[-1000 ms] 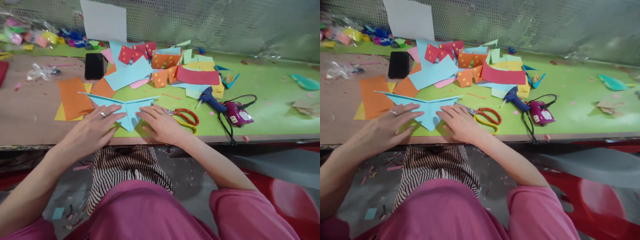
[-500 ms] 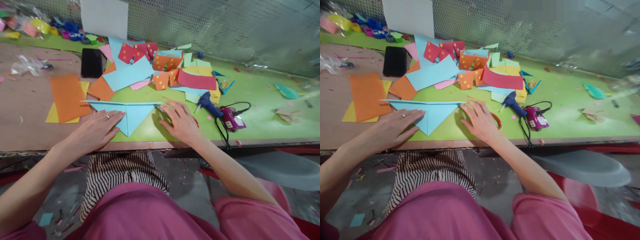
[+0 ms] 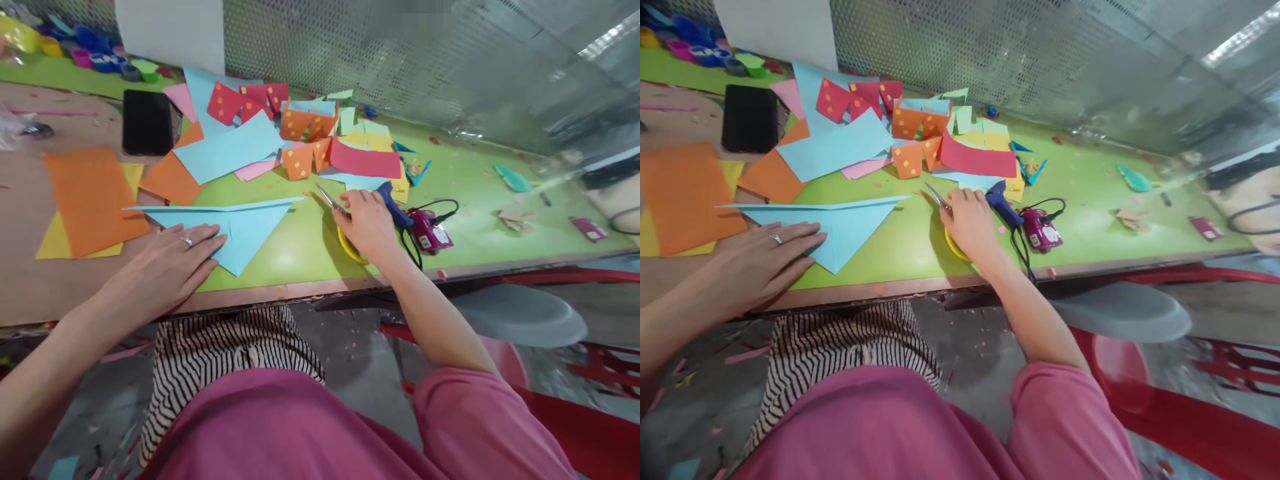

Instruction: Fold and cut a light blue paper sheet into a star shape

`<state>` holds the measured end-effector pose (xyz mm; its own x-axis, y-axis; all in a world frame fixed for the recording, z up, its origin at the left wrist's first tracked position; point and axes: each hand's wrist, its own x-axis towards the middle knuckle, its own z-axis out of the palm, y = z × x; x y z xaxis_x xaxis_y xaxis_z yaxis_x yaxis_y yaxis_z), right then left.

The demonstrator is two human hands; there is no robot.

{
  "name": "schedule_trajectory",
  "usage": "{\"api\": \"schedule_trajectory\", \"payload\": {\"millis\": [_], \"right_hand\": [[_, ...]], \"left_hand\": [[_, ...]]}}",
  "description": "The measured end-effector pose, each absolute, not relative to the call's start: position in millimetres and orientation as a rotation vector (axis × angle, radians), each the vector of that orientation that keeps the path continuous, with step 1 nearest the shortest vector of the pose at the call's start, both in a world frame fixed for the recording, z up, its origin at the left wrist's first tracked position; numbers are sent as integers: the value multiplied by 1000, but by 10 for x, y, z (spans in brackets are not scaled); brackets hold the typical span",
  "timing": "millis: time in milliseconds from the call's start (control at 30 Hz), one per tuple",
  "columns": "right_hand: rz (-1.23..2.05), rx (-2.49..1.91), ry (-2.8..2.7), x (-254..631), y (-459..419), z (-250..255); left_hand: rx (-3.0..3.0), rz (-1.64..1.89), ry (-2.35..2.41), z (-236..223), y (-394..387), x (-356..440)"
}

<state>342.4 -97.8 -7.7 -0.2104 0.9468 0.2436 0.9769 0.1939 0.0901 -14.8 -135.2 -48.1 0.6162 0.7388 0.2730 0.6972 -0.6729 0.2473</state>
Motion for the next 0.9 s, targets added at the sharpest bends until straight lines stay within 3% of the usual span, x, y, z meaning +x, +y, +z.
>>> {"api": "schedule_trajectory", "payload": {"millis": [267, 600, 700, 900], "right_hand": [[117, -863, -2825, 2665, -1052, -203], [20, -732, -2756, 2701, -1661, -335], [-46, -710, -2665, 2689, -1775, -367], [141, -1020, -2524, 2644, -1487, -354]], "left_hand": [[2663, 435, 1238, -364, -1315, -173], [2866, 463, 967, -360, -1812, -234], [2849, 593, 1011, -371, -1914, -181], [2808, 660, 1384, -350, -1809, 70]]}}
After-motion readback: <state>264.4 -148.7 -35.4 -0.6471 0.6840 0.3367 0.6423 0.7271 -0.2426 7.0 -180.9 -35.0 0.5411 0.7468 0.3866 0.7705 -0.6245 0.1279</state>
